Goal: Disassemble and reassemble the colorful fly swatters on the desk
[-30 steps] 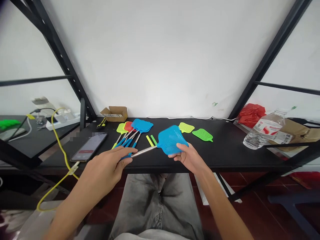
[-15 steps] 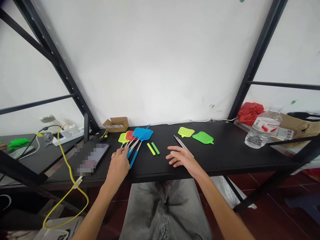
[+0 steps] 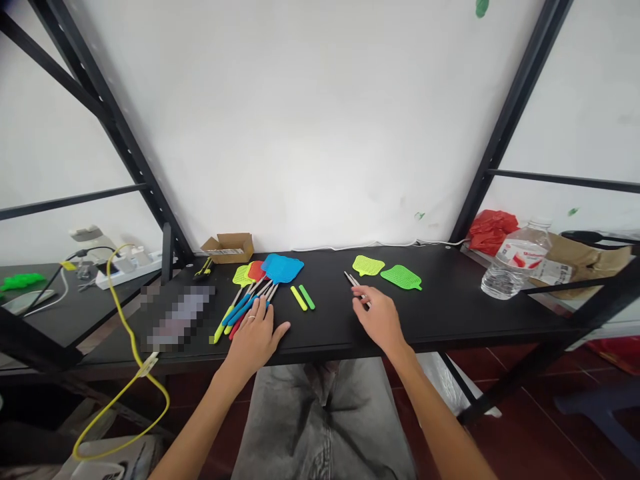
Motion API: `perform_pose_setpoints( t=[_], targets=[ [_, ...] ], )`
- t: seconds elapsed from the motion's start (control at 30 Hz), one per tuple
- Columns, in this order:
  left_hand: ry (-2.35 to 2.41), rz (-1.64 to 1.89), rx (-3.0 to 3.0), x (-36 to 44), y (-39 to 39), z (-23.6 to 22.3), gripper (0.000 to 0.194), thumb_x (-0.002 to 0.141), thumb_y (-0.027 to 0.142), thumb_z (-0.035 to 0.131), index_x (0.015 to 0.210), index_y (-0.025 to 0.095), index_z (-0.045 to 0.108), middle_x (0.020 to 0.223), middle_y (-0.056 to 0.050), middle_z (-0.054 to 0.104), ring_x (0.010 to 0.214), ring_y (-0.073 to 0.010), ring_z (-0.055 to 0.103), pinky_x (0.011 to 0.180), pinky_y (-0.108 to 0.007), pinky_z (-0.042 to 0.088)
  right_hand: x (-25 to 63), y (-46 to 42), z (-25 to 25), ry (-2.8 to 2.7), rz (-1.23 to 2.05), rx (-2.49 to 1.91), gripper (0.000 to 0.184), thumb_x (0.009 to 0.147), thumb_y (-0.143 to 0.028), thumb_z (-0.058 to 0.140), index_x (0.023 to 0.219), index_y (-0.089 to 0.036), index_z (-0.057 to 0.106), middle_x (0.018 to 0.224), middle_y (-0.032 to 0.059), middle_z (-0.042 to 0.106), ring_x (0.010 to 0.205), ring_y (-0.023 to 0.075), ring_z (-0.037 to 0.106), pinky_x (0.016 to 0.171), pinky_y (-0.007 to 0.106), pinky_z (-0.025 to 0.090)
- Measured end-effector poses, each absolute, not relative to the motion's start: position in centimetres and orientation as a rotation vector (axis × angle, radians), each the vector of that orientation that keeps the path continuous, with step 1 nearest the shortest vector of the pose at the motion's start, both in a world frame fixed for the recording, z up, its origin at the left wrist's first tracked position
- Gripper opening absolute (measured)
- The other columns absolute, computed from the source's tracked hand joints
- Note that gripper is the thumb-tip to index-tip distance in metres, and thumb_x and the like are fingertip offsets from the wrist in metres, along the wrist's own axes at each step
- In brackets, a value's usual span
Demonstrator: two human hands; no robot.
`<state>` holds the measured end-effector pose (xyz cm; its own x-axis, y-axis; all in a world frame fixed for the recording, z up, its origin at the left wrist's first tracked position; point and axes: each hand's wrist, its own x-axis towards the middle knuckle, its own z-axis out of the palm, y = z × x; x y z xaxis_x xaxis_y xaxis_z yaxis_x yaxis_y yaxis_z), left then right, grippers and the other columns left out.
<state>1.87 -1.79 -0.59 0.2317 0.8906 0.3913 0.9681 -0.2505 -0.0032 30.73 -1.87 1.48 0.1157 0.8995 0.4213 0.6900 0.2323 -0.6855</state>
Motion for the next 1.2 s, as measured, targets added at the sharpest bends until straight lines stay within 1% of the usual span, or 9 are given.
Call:
perform_pose_setpoints(
  t=[0.1,0.2,0.3,0.47,0.63,0.7,0.83,0.97,1.2],
  targets=[
    [-1.661,-0.496,-2.280,2.7,-1.9,-0.4,0.059,0.098,0.048,0.041,0.138,0.007,0.050,0.154,-0.023,0.035,0.145,-0.0377,0.027,0.116,-0.053,0.028,32.3,-1.7,1.5,-1.662,-0.014,-1.828,0.031,0.089,-0.036,0.053,0.113,-0.022,0.068,0.114,0.0087,0.069,0.100,0.0266,0.064,0.079,0.035,0.048],
    [-1.503,-0.548,-2.433,4.1,-2.0,-0.1,0.058,0.099,0.048,0.037,0.145,0.013,0.044,0.158,-0.016,0.030,0.146,-0.0359,0.024,0.117,-0.053,0.027,32.9,-1.6,1.2,-1.730,0.009,-2.046,0.031,0.089,-0.038,0.054,0.112,-0.022,0.069,0.110,0.0096,0.069,0.096,0.0276,0.066,0.071,0.033,0.047],
    [-1.430,-0.560,-2.573,5.5,-1.6,0.0,0.054,0.100,0.049,0.035,0.145,0.020,0.043,0.156,-0.011,0.035,0.144,-0.0353,0.030,0.115,-0.055,0.030,32.7,-1.4,1.0,-1.763,0.037,-2.133,0.031,0.090,-0.034,0.054,0.115,-0.022,0.068,0.106,0.0097,0.070,0.093,0.0273,0.067,0.069,0.032,0.046],
    [-1.476,-0.641,-2.577,5.6,-1.2,0.2,0.040,0.099,0.040,0.041,0.131,0.020,0.053,0.140,-0.012,0.053,0.133,-0.0316,0.045,0.110,-0.050,0.036,32.7,-1.0,0.9,-1.752,0.070,-2.153,0.034,0.088,-0.035,0.055,0.116,-0.020,0.068,0.101,0.0094,0.073,0.094,0.0302,0.068,0.070,0.034,0.046],
    [-1.573,-0.719,-2.501,4.0,-1.8,0.5,0.028,0.098,0.033,0.041,0.116,0.019,0.057,0.116,-0.010,0.059,0.106,-0.0264,0.059,0.092,-0.041,0.048,33.0,-0.7,0.7,-1.724,0.062,-2.138,0.031,0.090,-0.036,0.053,0.111,-0.024,0.072,0.102,0.0090,0.074,0.094,0.0311,0.068,0.072,0.035,0.046],
    [-1.585,-0.732,-2.493,3.8,-1.9,0.5,0.030,0.098,0.032,0.041,0.121,0.020,0.056,0.112,-0.010,0.060,0.103,-0.0260,0.059,0.088,-0.039,0.048,33.0,-0.6,0.5,-1.687,0.062,-2.129,0.032,0.091,-0.037,0.052,0.111,-0.024,0.072,0.104,0.0085,0.074,0.096,0.0316,0.068,0.073,0.036,0.046],
    [-1.563,-0.738,-2.486,3.9,-2.1,0.4,0.036,0.098,0.032,0.040,0.131,0.024,0.055,0.115,-0.010,0.058,0.110,-0.0279,0.055,0.089,-0.040,0.047,33.5,-0.4,0.1,-1.619,0.107,-2.066,0.033,0.090,-0.037,0.051,0.111,-0.023,0.071,0.108,0.0072,0.073,0.100,0.0304,0.067,0.078,0.036,0.046],
    [-1.554,-0.775,-2.472,4.0,-2.1,0.4,0.031,0.098,0.030,0.042,0.122,0.023,0.060,0.115,-0.010,0.059,0.111,-0.0288,0.054,0.090,-0.041,0.046,33.9,-0.3,0.0,-1.582,0.141,-1.994,0.032,0.091,-0.037,0.049,0.110,-0.023,0.070,0.108,0.0065,0.073,0.101,0.0280,0.067,0.082,0.034,0.046],
    [-1.561,-0.878,-2.450,3.9,-1.6,-0.4,0.016,0.093,0.025,0.051,0.107,0.022,0.060,0.106,-0.006,0.062,0.102,-0.0253,0.056,0.089,-0.039,0.046,32.3,-0.8,-0.1,-1.651,-0.072,-2.145,0.025,0.092,-0.038,0.050,0.104,-0.024,0.067,0.104,0.0074,0.071,0.089,0.0289,0.067,0.068,0.033,0.041]
  ],
)
